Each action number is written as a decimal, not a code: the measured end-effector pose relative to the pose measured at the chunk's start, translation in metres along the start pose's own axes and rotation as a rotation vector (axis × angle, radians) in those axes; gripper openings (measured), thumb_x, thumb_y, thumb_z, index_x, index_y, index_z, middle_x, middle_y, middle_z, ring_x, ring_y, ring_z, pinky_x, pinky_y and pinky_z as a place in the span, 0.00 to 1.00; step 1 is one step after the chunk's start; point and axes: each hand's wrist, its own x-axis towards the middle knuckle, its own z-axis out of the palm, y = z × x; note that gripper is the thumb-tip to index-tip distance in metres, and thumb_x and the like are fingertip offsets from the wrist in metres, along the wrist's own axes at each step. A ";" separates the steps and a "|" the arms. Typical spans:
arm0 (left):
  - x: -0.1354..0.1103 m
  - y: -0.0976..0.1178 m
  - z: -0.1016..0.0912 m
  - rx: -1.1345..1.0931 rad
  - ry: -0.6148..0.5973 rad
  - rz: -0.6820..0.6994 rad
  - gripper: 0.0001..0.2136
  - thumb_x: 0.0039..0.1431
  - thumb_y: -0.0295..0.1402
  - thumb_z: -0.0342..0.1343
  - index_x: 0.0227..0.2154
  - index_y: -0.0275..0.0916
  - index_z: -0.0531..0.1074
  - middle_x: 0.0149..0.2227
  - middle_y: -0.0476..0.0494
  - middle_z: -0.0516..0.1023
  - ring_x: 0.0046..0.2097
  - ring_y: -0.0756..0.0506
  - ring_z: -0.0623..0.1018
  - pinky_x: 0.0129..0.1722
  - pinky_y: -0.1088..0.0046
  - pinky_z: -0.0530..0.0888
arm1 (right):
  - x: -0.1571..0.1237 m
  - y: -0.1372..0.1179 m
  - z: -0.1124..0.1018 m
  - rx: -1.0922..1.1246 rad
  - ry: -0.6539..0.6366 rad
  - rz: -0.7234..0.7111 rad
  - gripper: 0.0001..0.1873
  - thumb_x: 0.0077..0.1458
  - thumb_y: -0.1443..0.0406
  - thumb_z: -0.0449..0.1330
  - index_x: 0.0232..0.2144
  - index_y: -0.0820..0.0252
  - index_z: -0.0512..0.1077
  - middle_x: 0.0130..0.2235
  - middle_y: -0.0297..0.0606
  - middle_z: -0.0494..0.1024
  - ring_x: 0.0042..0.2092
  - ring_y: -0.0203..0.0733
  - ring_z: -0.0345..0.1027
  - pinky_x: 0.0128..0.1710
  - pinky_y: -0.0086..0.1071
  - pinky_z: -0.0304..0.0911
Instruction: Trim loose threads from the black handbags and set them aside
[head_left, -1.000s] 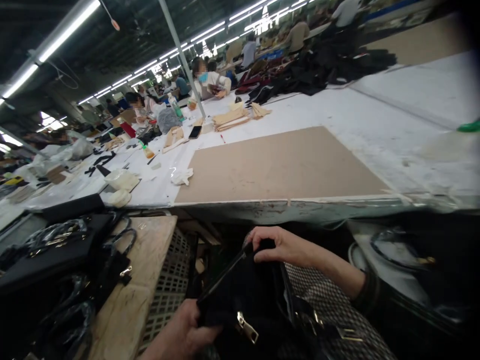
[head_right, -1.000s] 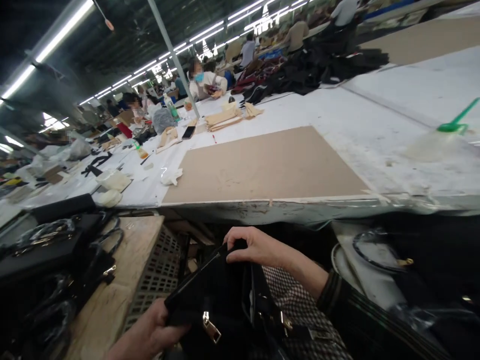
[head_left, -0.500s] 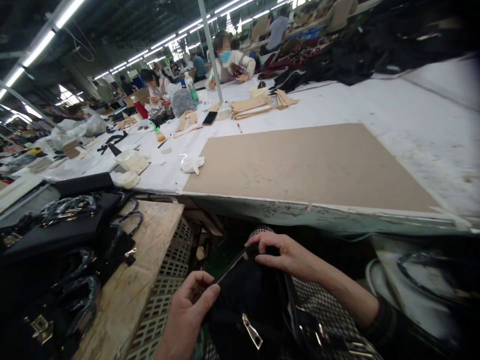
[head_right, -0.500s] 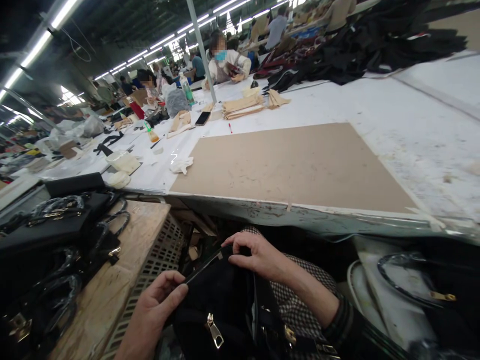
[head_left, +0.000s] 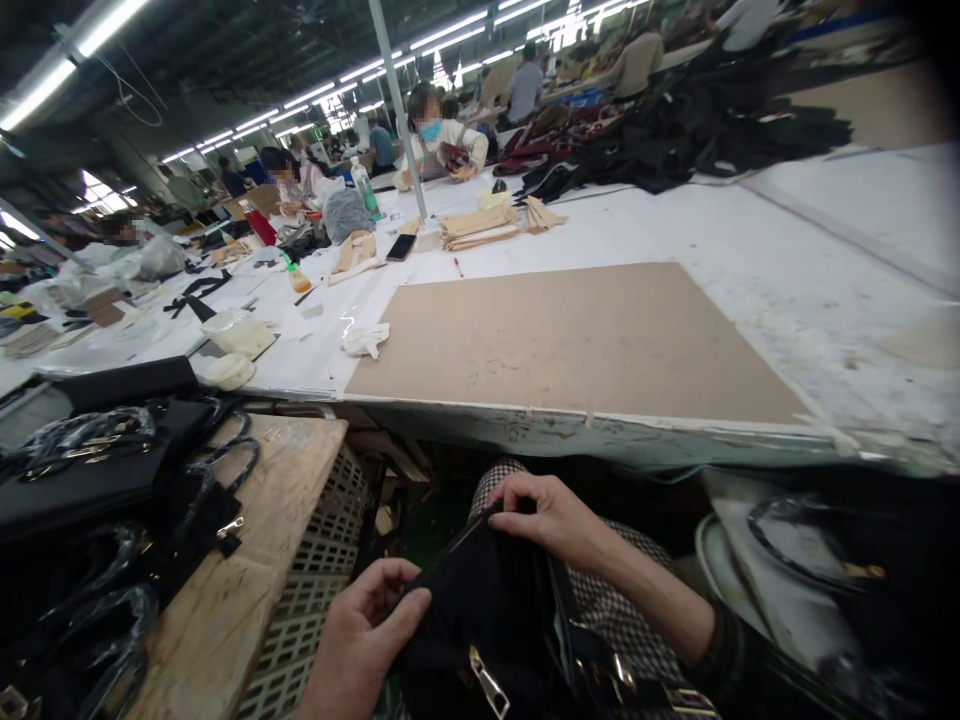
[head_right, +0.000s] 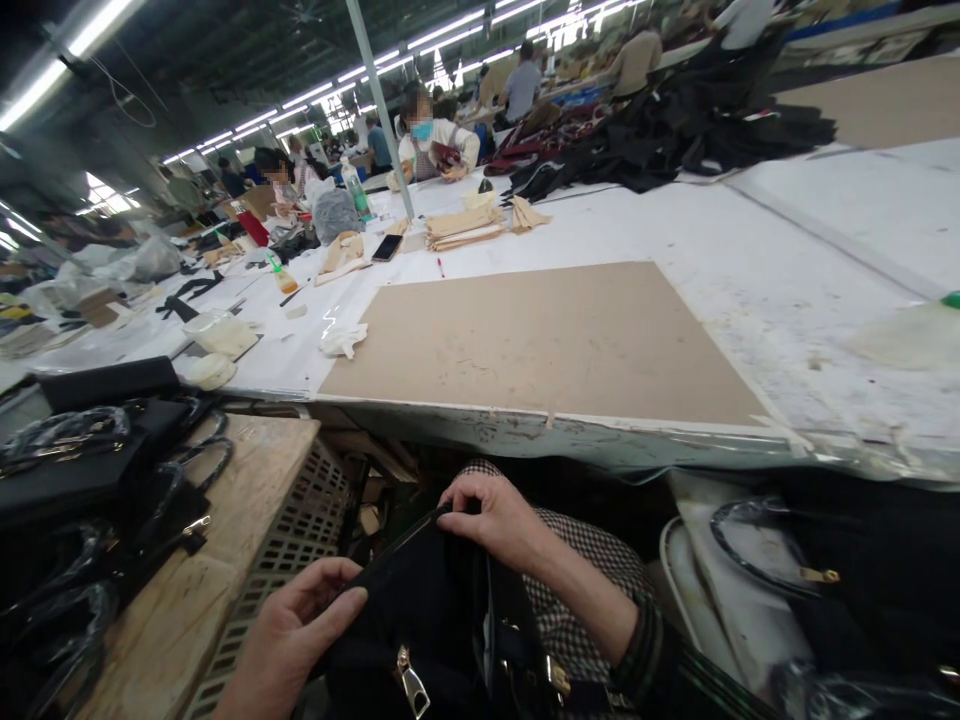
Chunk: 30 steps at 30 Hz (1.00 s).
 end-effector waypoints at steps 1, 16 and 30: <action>0.000 0.001 0.001 0.004 0.000 0.003 0.21 0.47 0.49 0.66 0.35 0.36 0.75 0.30 0.46 0.77 0.31 0.48 0.73 0.30 0.78 0.68 | 0.000 0.000 0.000 0.006 0.008 0.009 0.15 0.50 0.62 0.66 0.18 0.58 0.67 0.35 0.36 0.80 0.40 0.46 0.73 0.43 0.36 0.64; -0.001 0.004 0.002 0.024 -0.015 0.039 0.17 0.51 0.45 0.64 0.35 0.36 0.75 0.30 0.48 0.76 0.33 0.49 0.72 0.31 0.80 0.68 | -0.006 0.002 -0.009 0.079 -0.008 0.067 0.13 0.48 0.62 0.67 0.20 0.59 0.69 0.36 0.37 0.80 0.41 0.47 0.73 0.43 0.36 0.64; 0.002 -0.001 -0.003 0.059 -0.086 0.027 0.17 0.53 0.46 0.63 0.38 0.37 0.74 0.31 0.48 0.75 0.33 0.49 0.72 0.31 0.78 0.66 | -0.011 0.003 0.007 -0.156 0.155 0.009 0.13 0.49 0.62 0.65 0.21 0.56 0.64 0.32 0.34 0.79 0.35 0.43 0.72 0.37 0.33 0.64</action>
